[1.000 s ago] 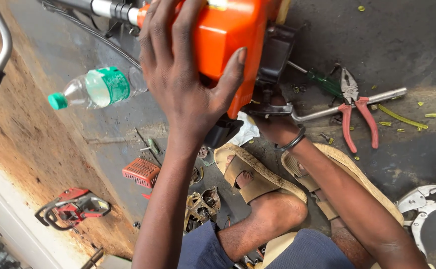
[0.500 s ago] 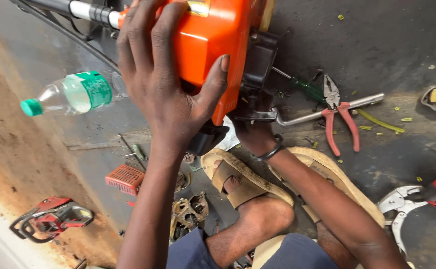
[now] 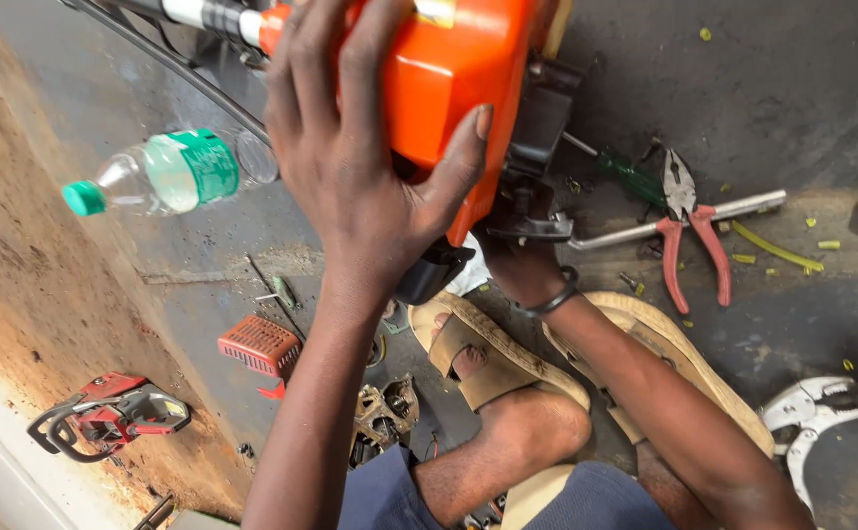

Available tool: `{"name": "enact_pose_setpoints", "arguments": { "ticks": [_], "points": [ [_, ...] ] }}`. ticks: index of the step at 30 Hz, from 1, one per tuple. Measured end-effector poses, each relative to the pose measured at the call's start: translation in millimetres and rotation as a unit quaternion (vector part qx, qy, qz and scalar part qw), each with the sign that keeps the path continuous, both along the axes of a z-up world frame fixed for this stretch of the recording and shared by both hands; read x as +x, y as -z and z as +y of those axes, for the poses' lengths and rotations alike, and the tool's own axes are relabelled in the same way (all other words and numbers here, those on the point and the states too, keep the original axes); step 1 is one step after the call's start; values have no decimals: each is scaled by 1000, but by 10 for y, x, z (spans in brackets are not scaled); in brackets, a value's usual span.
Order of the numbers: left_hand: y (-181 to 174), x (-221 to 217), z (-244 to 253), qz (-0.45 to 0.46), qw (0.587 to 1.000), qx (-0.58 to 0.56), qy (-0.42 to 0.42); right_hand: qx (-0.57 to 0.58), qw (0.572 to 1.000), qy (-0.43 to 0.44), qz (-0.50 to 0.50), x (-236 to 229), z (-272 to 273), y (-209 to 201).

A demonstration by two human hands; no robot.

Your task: The person sits on the ground repairing an orange brush cutter, working on the engine housing near the pull starter. They use pliers and a screwdriver on the engine parts, hold the machine steady with one hand while working with the other, and handle small engine components laid out on the floor.

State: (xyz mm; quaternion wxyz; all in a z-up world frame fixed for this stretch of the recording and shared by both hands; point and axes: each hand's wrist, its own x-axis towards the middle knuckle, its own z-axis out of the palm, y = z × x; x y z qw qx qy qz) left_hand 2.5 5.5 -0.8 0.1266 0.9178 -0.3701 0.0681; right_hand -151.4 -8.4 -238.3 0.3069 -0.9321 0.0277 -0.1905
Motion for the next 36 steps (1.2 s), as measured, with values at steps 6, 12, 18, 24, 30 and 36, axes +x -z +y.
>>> {"name": "enact_pose_setpoints", "arguments": {
  "ticks": [6,12,18,24,30,36],
  "points": [
    [16,1,-6,-2,1000,-8,4,148,988,-8,53,-31,14,72],
    [13,17,-6,-5,1000,-13,6,339,940,13,36,34,-65,-142],
    [19,18,-2,-7,1000,-15,14,361,931,10,49,70,-102,-238],
    [28,-4,20,3,1000,-2,3,368,926,80,26,25,180,13],
    [63,-14,50,-4,1000,4,-8,52,997,22,47,-101,286,297],
    [109,-6,61,-12,1000,4,-15,-24,999,13,37,-174,254,386]
  ]
}}
